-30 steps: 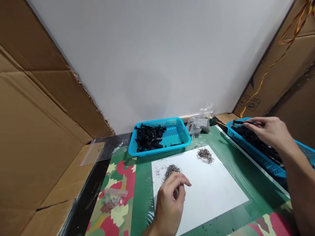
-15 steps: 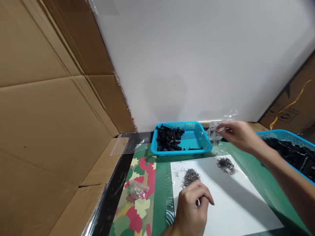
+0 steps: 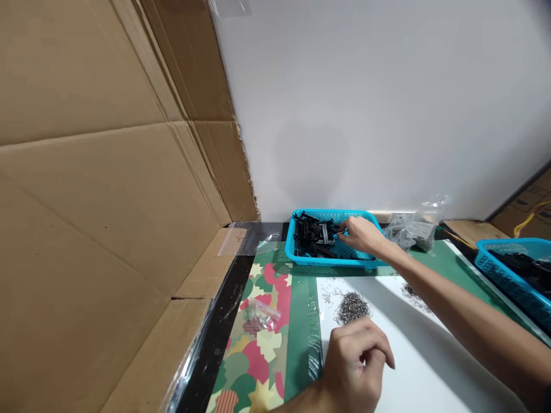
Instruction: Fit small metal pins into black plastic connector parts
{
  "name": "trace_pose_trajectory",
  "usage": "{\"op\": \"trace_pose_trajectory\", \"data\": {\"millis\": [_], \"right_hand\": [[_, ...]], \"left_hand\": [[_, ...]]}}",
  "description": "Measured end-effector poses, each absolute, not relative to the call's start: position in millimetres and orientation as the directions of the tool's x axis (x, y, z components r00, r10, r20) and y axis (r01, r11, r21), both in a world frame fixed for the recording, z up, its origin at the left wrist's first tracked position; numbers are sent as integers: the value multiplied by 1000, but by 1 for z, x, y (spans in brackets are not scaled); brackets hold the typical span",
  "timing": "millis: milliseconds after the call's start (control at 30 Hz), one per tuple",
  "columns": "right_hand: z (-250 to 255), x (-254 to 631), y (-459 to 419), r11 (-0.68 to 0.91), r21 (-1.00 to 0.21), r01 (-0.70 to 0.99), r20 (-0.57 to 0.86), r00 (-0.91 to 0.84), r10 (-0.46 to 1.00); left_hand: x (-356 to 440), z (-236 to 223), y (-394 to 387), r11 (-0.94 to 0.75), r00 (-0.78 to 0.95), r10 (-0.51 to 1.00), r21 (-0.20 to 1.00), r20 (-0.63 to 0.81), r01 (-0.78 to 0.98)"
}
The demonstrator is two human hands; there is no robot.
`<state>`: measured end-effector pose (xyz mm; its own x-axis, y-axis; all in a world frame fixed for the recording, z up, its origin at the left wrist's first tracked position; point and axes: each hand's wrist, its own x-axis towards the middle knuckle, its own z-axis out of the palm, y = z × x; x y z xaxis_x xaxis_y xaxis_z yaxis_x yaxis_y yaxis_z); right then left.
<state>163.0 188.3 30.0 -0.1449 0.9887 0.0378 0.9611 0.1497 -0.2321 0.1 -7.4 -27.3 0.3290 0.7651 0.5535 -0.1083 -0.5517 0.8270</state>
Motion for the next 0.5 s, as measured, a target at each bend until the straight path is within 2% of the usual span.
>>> {"op": "trace_pose_trajectory", "data": {"millis": [167, 300, 400, 500], "right_hand": [[52, 193, 158, 102, -281, 954, 159, -59, 986], [69, 221, 116, 167, -373, 913, 196, -99, 976], [71, 239, 82, 373, -530, 762, 222, -299, 928], [64, 248, 54, 527, -614, 588, 236, -501, 833]], "left_hand": [[-2, -21, -5, -419, 313, 851, 905, 421, -77], [1, -19, 0, -94, 269, 954, 986, 129, -141], [3, -18, 5, 96, 220, 975, 964, -41, -247], [3, -15, 6, 115, 273, 962, 940, -24, -321]]}}
